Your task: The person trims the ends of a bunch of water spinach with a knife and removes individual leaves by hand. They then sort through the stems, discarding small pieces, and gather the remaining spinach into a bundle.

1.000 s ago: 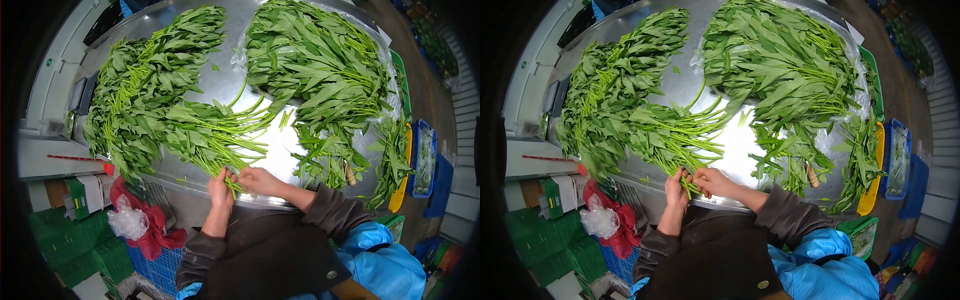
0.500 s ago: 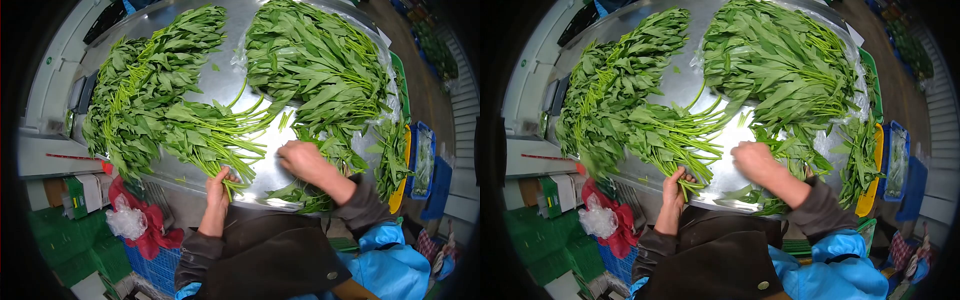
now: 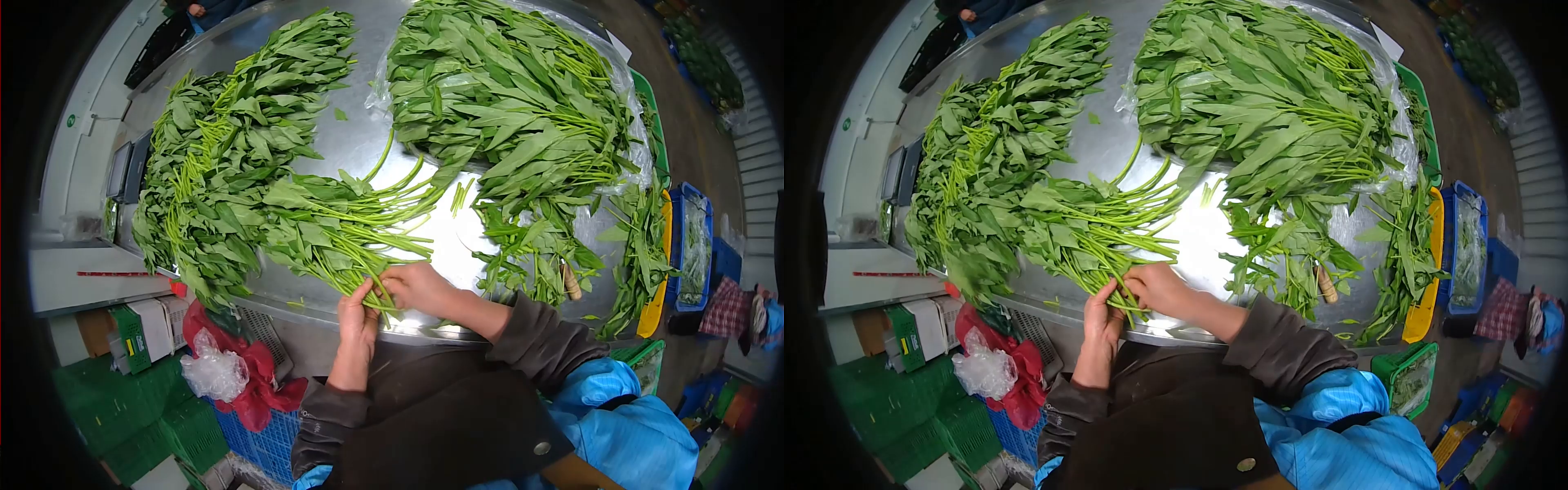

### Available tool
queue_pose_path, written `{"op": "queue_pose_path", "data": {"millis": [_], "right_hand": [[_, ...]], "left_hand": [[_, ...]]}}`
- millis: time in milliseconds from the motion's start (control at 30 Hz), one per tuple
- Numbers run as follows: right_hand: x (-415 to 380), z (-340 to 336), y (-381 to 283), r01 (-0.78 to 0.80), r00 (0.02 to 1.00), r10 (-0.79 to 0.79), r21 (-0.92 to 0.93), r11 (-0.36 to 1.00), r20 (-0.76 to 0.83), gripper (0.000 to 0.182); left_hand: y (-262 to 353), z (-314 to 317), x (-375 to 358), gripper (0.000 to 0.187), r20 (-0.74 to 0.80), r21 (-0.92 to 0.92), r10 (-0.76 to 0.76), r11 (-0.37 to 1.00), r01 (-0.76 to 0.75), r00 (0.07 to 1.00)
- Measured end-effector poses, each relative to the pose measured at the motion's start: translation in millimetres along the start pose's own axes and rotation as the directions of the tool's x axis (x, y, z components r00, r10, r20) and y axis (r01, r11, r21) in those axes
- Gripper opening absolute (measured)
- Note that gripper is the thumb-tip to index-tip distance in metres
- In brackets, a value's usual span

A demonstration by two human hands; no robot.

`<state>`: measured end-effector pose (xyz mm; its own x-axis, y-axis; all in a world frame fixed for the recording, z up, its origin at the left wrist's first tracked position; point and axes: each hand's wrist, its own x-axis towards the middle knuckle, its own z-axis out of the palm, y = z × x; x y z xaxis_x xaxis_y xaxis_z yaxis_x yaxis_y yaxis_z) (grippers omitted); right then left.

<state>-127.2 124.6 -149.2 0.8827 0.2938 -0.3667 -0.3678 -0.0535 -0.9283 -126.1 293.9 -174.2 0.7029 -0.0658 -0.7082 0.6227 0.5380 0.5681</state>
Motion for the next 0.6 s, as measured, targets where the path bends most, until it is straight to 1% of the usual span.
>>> {"op": "queue_pose_path", "data": {"millis": [33, 67, 100, 167, 200, 267, 300, 367, 400, 433, 467, 500, 533, 567, 600], "right_hand": [[2.4, -2.0, 7.0, 0.123, 0.99, -0.135, -0.232, 0.965, -0.036, 0.019], [2.6, -3.2, 3.6, 0.225, 0.962, -0.272, -0.454, 0.862, -0.04, 0.02], [1.7, -1.9, 0.5, 0.224, 0.962, -0.27, -0.452, 0.863, -0.039, 0.02], [-0.1, 0.1, -8.8, 0.234, 0.865, -0.458, -0.644, 0.728, -0.203, 0.019], [3.4, -2.2, -5.5, 0.234, 0.866, -0.457, -0.643, 0.73, -0.204, 0.019], [10.8, -8.3, 2.8, 0.34, 0.906, -0.423, -0.553, 0.761, -0.025, 0.015], [9.5, -11.6, 4.7, 0.337, 0.906, -0.422, -0.553, 0.762, -0.028, 0.015], [2.2, -23.9, 7.4, 0.303, 0.924, -0.382, -0.594, 0.745, -0.008, 0.015], [-5.5, -37.2, 5.7, 0.304, 0.925, -0.38, -0.595, 0.744, -0.003, 0.015], [-14.5, -55.4, 1.6, 0.135, 0.99, -0.114, -0.765, 0.63, 0.081, 0.015], [-20.3, -64.3, -3.1, 0.007, 0.981, 0.172, -0.899, 0.438, 0.091, 0.016], [-22.7, -63.8, -7.3, 0.005, 0.981, 0.174, -0.9, 0.437, 0.089, 0.016], [-25.3, -62.7, -11.0, 0.024, 0.999, 0.015, -0.853, 0.522, 0.037, 0.017], [-26.8, -61.0, -12.6, 0.06, 0.99, -0.139, -0.8, 0.597, -0.03, 0.019], [-23.4, -53.0, -12.9, 0.057, 0.99, -0.138, -0.8, 0.598, -0.033, 0.019]], "left_hand": [[-0.3, -0.3, 1.3, 0.018, 0.002, -0.02, -0.013, 1.0, 0.013, 1.0], [0.4, 2.0, 0.7, 0.018, 0.003, -0.04, -0.026, 0.999, 0.027, 1.0], [0.7, 4.4, -0.1, 0.018, 0.001, -0.039, -0.027, 0.999, 0.027, 1.0], [2.5, 10.1, -1.8, 0.017, -0.015, -0.012, -0.06, 0.998, 0.06, 0.998], [2.0, 8.8, -0.5, 0.017, -0.016, -0.011, -0.06, 0.998, 0.06, 0.998], [1.2, 5.2, 1.7, 0.017, 0.007, -0.023, -0.065, 0.998, 0.065, 0.998], [1.9, 4.5, 1.6, 0.017, 0.008, -0.021, -0.067, 0.998, 0.067, 0.998], [4.0, 4.6, -0.4, 0.018, -0.02, -0.091, -0.128, 0.988, 0.126, 0.992], [7.2, 8.8, -5.9, 0.018, -0.022, -0.097, -0.128, 0.987, 0.126, 0.991], [11.7, 14.2, -12.0, 0.018, -0.002, -0.117, -0.125, 0.985, 0.124, 0.992], [13.8, 17.3, -15.7, 0.019, 0.019, -0.134, -0.124, 0.983, 0.125, 0.992], [12.5, 17.2, -14.8, 0.018, 0.03, -0.125, -0.119, 0.985, 0.122, 0.992], [9.6, 16.8, -13.1, 0.018, 0.033, -0.124, -0.124, 0.984, 0.127, 0.992], [5.5, 15.8, -11.3, 0.019, 0.022, -0.038, -0.07, 0.997, 0.071, 0.997], [4.1, 16.5, -11.4, 0.023, 0.014, 0.051, -0.014, 0.999, 0.014, 1.0]]}}
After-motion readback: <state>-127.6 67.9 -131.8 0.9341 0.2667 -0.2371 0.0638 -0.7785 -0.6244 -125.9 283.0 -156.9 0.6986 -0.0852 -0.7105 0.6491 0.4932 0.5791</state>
